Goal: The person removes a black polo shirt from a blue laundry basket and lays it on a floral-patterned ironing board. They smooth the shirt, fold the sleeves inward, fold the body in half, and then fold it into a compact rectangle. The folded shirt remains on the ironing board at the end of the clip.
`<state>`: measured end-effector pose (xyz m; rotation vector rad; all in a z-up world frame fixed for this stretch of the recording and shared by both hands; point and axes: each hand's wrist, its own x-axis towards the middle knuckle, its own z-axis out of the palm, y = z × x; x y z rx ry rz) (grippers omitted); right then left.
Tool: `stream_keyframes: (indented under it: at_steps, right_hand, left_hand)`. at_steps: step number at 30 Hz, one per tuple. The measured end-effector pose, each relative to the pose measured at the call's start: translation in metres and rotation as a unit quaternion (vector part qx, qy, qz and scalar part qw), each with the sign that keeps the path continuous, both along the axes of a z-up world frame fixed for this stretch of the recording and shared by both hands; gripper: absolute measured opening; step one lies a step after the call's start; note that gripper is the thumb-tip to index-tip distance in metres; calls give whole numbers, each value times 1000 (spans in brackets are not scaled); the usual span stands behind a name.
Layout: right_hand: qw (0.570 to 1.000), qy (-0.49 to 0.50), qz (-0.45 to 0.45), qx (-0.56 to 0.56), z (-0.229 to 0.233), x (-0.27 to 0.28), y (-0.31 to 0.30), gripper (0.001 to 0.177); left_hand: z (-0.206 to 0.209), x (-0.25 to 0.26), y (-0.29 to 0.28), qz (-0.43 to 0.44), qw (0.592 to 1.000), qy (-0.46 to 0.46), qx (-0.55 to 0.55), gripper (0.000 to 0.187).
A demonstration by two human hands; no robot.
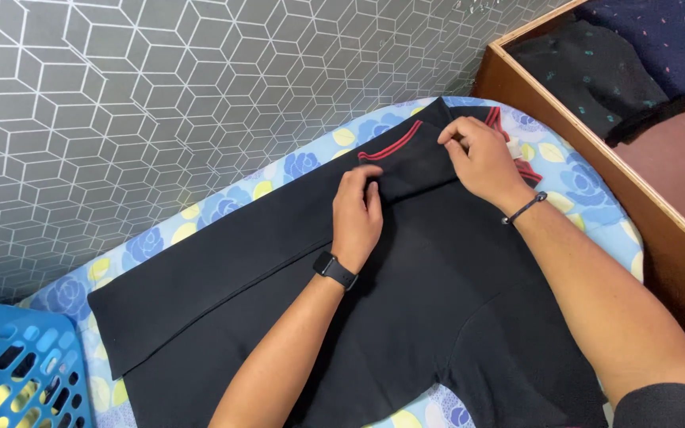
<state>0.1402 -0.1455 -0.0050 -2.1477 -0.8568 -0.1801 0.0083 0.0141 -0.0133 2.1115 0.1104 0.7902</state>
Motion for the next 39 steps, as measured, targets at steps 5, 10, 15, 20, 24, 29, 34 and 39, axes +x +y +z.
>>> stream_keyframes:
  at_steps: [5,10,15,20,24,29,34,39]
  right_hand:
    - [998,-54,2,-25,-8,8,-3,19]
    - [984,-150,-15,-93,-8,2,0,25]
    - [930,-351,69,-84,9,-15,15,37]
    - [943,-77,128,-298,25,-41,12,49]
    - [918,-55,107,-377,30,-43,13,63]
    - [906,-66,70,-412,28,-39,8,62]
    - [902,-114,64,-412,9,-37,7,55]
    - [898,-170,49,-403,4,-38,9,51]
  left_hand:
    - [-4,-4,-4,35,993,77,82,14]
    - [3,-9,-11,93,977,57,185,31]
    - [2,-7,-14,28,922,68,381,44]
    - [-4,-8,-11,-38,892,249,377,54]
    - [-1,-10,-8,-45,888,245,386,50]
    - [-4,-4,1,-52,885,181,426,48]
    - [-16,1,-4,-83,888,78,445,41]
    - [-21,1,1,-52,894,47,443,34]
